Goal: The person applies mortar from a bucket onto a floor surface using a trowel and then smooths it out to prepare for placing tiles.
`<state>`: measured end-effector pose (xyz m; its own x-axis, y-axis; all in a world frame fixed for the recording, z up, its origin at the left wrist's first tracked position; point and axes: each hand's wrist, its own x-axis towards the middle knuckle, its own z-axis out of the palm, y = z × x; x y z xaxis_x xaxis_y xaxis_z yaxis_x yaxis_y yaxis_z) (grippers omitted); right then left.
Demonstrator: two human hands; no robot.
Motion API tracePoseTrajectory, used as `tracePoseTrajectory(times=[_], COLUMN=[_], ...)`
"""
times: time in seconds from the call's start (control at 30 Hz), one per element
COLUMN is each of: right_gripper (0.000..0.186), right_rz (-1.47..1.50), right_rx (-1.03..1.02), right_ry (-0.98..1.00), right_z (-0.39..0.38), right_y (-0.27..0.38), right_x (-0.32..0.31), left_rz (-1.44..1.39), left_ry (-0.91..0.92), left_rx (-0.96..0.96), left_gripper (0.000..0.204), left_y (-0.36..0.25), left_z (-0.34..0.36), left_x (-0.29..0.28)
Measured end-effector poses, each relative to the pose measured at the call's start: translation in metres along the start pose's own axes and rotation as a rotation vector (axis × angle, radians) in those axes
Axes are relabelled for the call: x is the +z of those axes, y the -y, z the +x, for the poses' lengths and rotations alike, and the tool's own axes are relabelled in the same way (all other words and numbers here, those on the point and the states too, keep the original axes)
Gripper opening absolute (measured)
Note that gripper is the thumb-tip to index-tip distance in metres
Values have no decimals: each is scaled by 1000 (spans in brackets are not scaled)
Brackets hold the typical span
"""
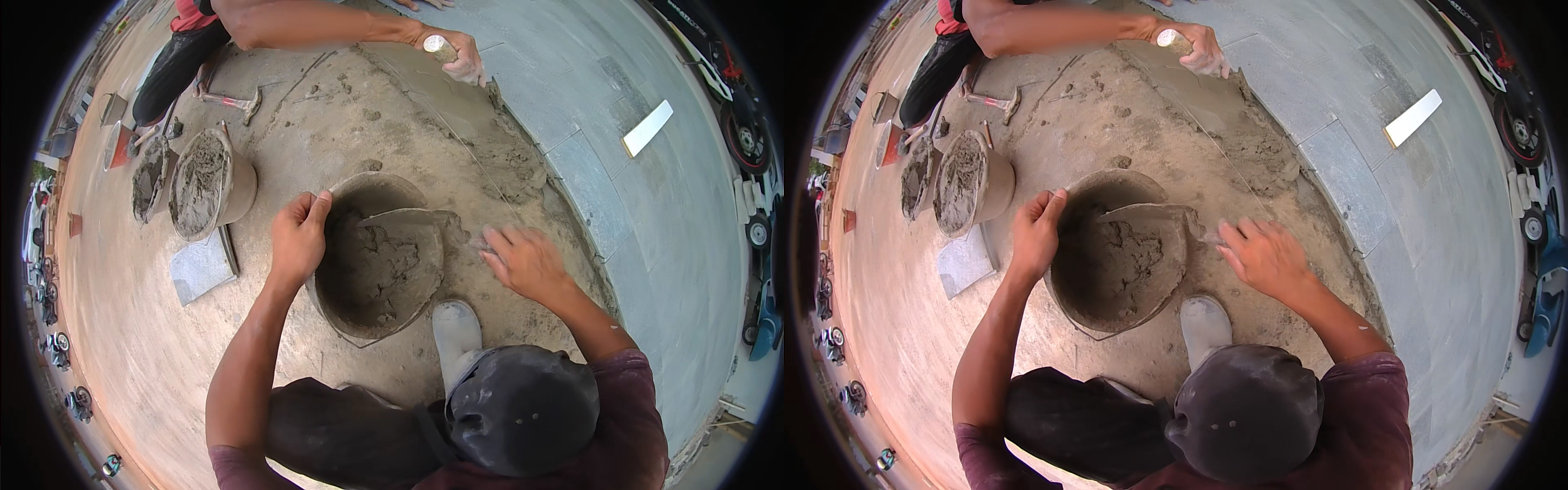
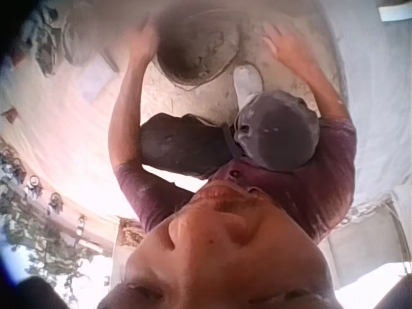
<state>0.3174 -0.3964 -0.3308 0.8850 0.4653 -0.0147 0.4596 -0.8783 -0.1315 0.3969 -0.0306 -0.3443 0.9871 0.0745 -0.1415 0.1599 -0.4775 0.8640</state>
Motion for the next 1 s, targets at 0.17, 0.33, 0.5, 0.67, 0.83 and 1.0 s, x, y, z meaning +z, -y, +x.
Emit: tracePoseTrajectory(times=[0.17,0.33,0.5,0.67,0.83,1.0], right_gripper=[39,41,39,35,36,38], right_rz=[-99,-223,-281,-116,279,637], right_rx=[-60,-152,-237,-238,-93,0], right_ry=[42,68,208,483,673,749], right_z=[22,33,42,51,59,56], right_y=[-3,5,19,32,52,63], right_x=[-5,-11,-17,3,8,8], left_rz=[47,48,31,29,23,49], left_ry=[-6,0,-5,-24,-94,-94], left_rx=[-40,-65,-15,-5,38,27], left_gripper=[48,48,47,48,48,46], left_y=[-4,-10,-12,-18,-12,-11], left_z=[0,-3,-3,-7,-6,-5], left_x=[-2,-2,2,8,10,11])
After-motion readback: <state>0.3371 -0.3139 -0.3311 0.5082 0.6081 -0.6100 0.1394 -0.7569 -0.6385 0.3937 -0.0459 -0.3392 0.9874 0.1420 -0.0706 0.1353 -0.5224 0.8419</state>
